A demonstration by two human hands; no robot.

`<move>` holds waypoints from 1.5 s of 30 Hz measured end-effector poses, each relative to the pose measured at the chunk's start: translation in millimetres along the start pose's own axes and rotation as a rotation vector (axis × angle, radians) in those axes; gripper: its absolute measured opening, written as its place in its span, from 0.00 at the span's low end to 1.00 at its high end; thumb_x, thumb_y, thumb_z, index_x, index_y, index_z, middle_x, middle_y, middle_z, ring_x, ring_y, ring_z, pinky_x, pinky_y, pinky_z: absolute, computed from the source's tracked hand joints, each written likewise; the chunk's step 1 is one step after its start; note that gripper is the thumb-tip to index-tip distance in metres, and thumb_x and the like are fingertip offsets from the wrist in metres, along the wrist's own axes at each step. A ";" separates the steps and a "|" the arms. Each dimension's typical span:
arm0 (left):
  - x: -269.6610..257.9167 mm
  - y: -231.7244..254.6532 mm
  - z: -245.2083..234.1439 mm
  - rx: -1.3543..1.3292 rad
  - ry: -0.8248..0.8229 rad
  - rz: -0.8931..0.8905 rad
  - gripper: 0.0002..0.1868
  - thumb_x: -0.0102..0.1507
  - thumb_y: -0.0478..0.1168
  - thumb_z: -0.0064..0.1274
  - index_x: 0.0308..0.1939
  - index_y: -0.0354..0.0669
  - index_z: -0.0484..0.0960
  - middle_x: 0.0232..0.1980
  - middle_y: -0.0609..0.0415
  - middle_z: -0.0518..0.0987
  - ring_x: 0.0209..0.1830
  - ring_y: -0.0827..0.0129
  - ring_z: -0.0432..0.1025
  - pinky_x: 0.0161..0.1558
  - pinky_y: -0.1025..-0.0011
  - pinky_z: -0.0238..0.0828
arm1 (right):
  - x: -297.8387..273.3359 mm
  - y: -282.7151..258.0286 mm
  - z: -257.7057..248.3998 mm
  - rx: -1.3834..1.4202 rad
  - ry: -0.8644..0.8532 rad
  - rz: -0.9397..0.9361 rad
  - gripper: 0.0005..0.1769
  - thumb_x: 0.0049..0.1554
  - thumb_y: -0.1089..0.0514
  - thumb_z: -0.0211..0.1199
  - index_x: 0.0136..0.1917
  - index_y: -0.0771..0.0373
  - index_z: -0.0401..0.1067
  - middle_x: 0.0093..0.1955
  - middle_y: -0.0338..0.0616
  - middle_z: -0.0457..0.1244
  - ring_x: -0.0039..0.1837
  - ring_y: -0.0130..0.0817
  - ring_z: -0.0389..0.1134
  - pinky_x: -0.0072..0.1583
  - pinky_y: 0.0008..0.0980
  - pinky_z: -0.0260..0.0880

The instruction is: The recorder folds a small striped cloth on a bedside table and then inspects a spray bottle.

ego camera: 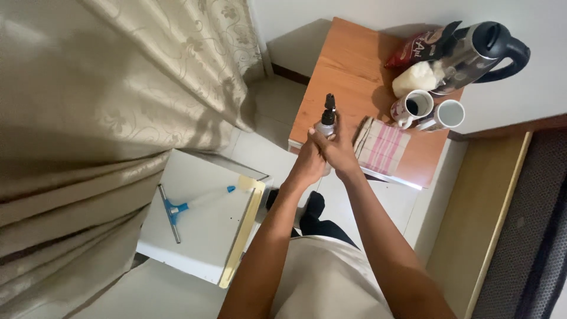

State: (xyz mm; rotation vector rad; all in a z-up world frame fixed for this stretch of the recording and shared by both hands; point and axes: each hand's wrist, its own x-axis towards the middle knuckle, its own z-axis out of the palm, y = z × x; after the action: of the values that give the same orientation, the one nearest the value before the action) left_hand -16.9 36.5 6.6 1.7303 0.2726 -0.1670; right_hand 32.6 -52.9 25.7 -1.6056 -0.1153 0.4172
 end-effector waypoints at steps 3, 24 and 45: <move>5.3 -22.3 0.0 -0.046 -0.006 0.059 0.22 0.72 0.44 0.39 0.68 0.38 0.66 0.63 0.39 0.78 0.65 0.51 0.74 0.62 0.58 0.70 | 1.4 8.5 3.4 0.030 0.019 0.010 0.30 0.58 0.62 0.67 0.70 0.61 0.58 0.50 0.40 0.63 0.51 0.29 0.66 0.53 0.33 0.70; -2.7 6.2 -48.3 -0.014 -0.095 0.003 0.26 0.71 0.46 0.41 0.72 0.45 0.63 0.64 0.40 0.77 0.64 0.49 0.73 0.59 0.56 0.70 | 5.0 13.2 38.5 0.078 0.102 -0.015 0.35 0.58 0.60 0.68 0.73 0.61 0.56 0.50 0.40 0.62 0.50 0.27 0.66 0.51 0.31 0.71; 11.1 -36.5 -77.6 0.054 -0.195 -0.071 0.23 0.72 0.44 0.37 0.70 0.40 0.68 0.66 0.40 0.77 0.66 0.50 0.73 0.62 0.58 0.70 | 13.2 36.0 75.6 0.147 0.165 0.018 0.34 0.58 0.60 0.68 0.72 0.59 0.56 0.51 0.40 0.61 0.53 0.28 0.64 0.55 0.31 0.69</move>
State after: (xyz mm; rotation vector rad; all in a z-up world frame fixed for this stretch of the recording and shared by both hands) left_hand -19.5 119.6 -17.2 1.7437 0.1868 -0.3957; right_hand 13.3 19.5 -13.9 -1.4903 0.0543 0.2981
